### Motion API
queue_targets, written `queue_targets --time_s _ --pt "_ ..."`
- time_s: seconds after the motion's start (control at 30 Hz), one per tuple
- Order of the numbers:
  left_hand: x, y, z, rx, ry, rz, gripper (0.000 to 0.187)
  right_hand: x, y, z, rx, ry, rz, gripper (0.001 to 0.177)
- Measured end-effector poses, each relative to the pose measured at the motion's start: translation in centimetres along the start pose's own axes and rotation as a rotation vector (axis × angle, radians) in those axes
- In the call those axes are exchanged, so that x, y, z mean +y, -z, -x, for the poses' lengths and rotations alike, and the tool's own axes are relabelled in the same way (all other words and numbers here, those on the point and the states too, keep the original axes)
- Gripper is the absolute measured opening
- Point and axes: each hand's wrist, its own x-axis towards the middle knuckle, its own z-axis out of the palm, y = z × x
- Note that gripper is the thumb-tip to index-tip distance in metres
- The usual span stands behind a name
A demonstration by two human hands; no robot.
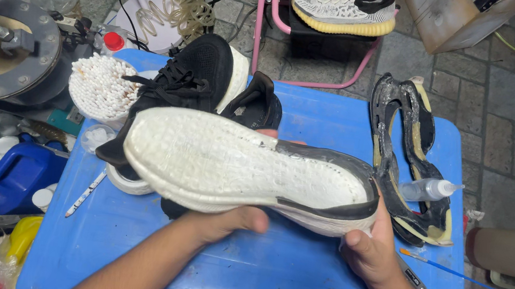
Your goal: The person cleans the sole of a black sneaker with a white wipe, then uses a rotary tool to grind and shape the white midsole and black outsole. The person holds the shoe with one hand and operates the rotary tool with the other, focusing on the heel and side edges.
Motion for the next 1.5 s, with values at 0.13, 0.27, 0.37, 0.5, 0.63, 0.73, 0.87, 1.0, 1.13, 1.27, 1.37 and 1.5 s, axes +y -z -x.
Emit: queue_targets --time_s 0.13,0.27,0.37,0.5,0.63,0.73,0.87,1.0,1.13,1.27,1.37,1.5 --pt "0.8 0.5 -0.6 -0.066 -0.196 0.386 0.113 -1.0 -1.1 -0.1 0.081 0.145 0.073 0.117" --pt "3.5 1.2 -0.8 0.388 -0.559 -0.243 0.080 -1.9 -1.6 0.2 0.123 0.326 0.265 0.112" --pt "5.7 0.7 -0.1 0.492 -0.693 -1.240 0.042 -1.5 -1.5 0.3 0.099 0.430 0.381 0.110" --pt "5.1 -1.3 -0.3 0.373 -0.637 -1.525 0.019 0.0 -0.8 0.9 0.102 0.533 0.621 0.118" --pt "4.0 -1.9 -0.6 0.385 -0.596 -1.527 0.024 1.1 -0.1 1.4 0.065 0.591 0.709 0.121" --pt "3.6 -1.9 -0.2 0.435 -0.607 -1.513 0.022 1.4 -0.3 1.0 0.072 0.650 0.763 0.122" --pt "3.5 -1.9 -0.1 0.454 -0.623 -1.483 0.018 1.7 -2.2 1.6 0.169 0.727 0.760 0.119" --pt "3.4 -1.9 -0.2 0.469 -0.651 -1.462 0.015 2.6 -5.0 2.6 0.302 0.689 0.671 0.112" --pt "3.1 -1.7 -0.2 0.426 -0.608 -1.427 0.020 2.4 -4.4 2.6 0.210 0.711 0.688 0.109" --pt "2.9 -1.3 -0.6 0.377 -0.572 -1.408 0.022 2.7 -2.3 1.8 0.157 0.717 0.736 0.120" --pt "2.8 -1.1 -0.5 0.339 -0.518 -1.374 0.022 2.6 -0.8 1.4 0.072 0.732 0.777 0.123" --pt "2.9 -0.5 -0.7 0.315 -0.505 -1.318 0.021 2.7 0.1 1.3 0.040 0.682 0.763 0.125"
